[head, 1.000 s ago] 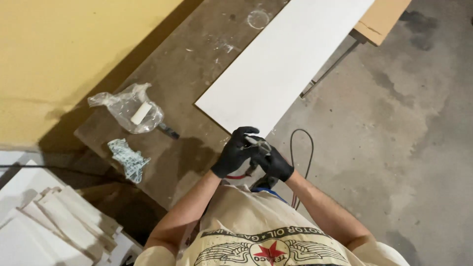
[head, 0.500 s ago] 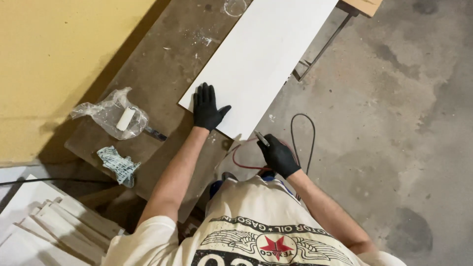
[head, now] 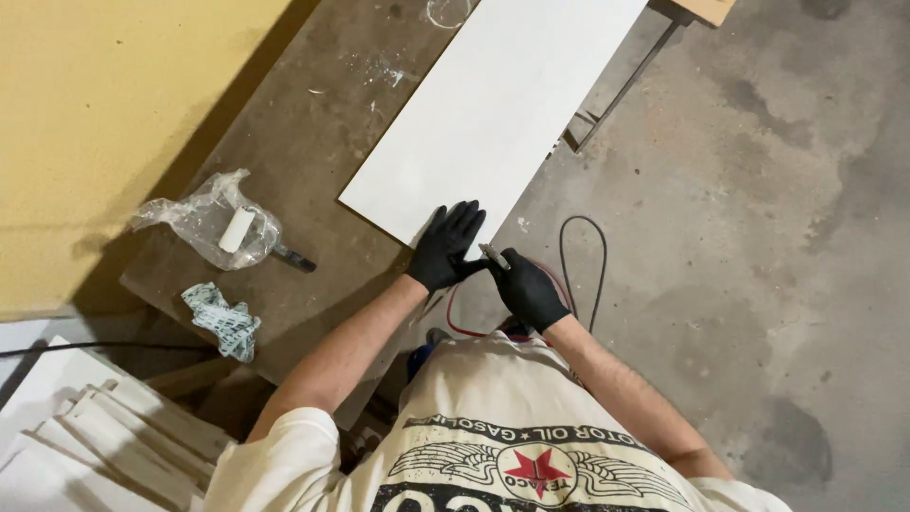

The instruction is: The person wipes a white rectangular board with a cloth, then pours a white liquid from a bottle into a paint tray. They use a paint roller to apply the white liquid onto the board in smooth, even strokes.

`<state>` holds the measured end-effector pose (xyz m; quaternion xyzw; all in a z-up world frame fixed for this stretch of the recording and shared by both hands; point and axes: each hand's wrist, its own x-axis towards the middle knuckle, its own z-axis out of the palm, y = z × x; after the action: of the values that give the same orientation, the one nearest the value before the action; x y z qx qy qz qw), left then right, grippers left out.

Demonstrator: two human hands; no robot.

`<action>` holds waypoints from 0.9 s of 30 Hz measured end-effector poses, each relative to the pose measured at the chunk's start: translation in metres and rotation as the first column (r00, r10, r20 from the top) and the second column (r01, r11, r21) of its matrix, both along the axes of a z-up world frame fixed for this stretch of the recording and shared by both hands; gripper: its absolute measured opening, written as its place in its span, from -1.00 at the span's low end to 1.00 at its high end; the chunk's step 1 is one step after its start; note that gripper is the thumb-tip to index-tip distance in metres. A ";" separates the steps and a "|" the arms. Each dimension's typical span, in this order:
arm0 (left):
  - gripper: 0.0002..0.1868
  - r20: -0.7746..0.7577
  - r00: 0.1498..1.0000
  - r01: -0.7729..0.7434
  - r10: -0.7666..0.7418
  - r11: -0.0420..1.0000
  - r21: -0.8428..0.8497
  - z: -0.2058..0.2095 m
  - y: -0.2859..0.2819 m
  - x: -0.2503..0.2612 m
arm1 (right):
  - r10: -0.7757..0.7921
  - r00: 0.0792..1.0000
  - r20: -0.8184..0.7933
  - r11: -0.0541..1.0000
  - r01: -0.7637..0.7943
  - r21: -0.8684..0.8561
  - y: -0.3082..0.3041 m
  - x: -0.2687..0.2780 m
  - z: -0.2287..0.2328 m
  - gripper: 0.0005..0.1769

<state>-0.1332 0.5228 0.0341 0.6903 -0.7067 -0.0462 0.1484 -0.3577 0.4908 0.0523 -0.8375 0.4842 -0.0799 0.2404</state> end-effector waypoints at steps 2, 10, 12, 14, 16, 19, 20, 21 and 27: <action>0.06 -0.056 0.994 -0.095 0.090 0.990 -0.101 0.001 0.002 0.031 | 0.117 0.992 0.049 0.988 -0.112 -0.102 0.002 0.000 -0.010 -0.64; 0.17 -0.022 0.942 -0.334 0.334 0.936 -0.107 -0.013 0.022 0.014 | 0.025 0.998 -0.056 0.957 -0.008 0.290 0.024 0.055 0.122 -0.58; 0.20 0.027 0.987 -0.157 0.157 0.987 -0.027 -0.014 0.029 0.030 | 0.073 0.997 -0.012 0.989 -0.071 0.128 0.025 0.060 0.118 -0.59; -0.08 0.049 0.896 -0.427 0.440 0.888 -0.173 -0.012 0.033 0.089 | 0.074 0.997 -0.033 0.969 -0.064 0.239 0.030 0.063 0.141 -0.56; -0.04 0.067 0.849 -0.506 0.524 0.843 -0.184 -0.029 0.028 0.104 | 0.097 0.995 -0.019 0.965 -0.089 0.248 0.030 0.057 0.120 -0.58; 0.06 0.073 0.838 -0.522 0.541 0.833 -0.184 -0.028 0.024 0.058 | 0.183 0.983 -0.033 0.968 -0.174 0.178 0.020 0.053 0.077 -0.61; 0.13 0.060 0.881 -0.457 0.469 0.877 -0.149 -0.026 0.030 0.026 | 0.235 0.969 -0.075 0.967 -0.224 0.124 0.021 0.049 0.059 -0.61; 0.13 0.061 0.880 -0.460 0.472 0.876 -0.145 -0.025 0.035 0.032 | 0.238 0.968 -0.075 0.965 -0.228 0.127 0.022 0.050 0.056 -0.61; 0.23 0.046 0.862 -0.506 0.504 0.860 0.068 0.006 0.033 0.083 | 0.115 0.993 -0.009 0.990 -0.114 0.080 0.028 0.038 0.053 -0.59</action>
<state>-0.0497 0.5554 0.0398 0.8571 -0.5007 -0.0238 0.1189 -0.3202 0.5188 0.1055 -0.8541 0.4399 -0.0409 0.2744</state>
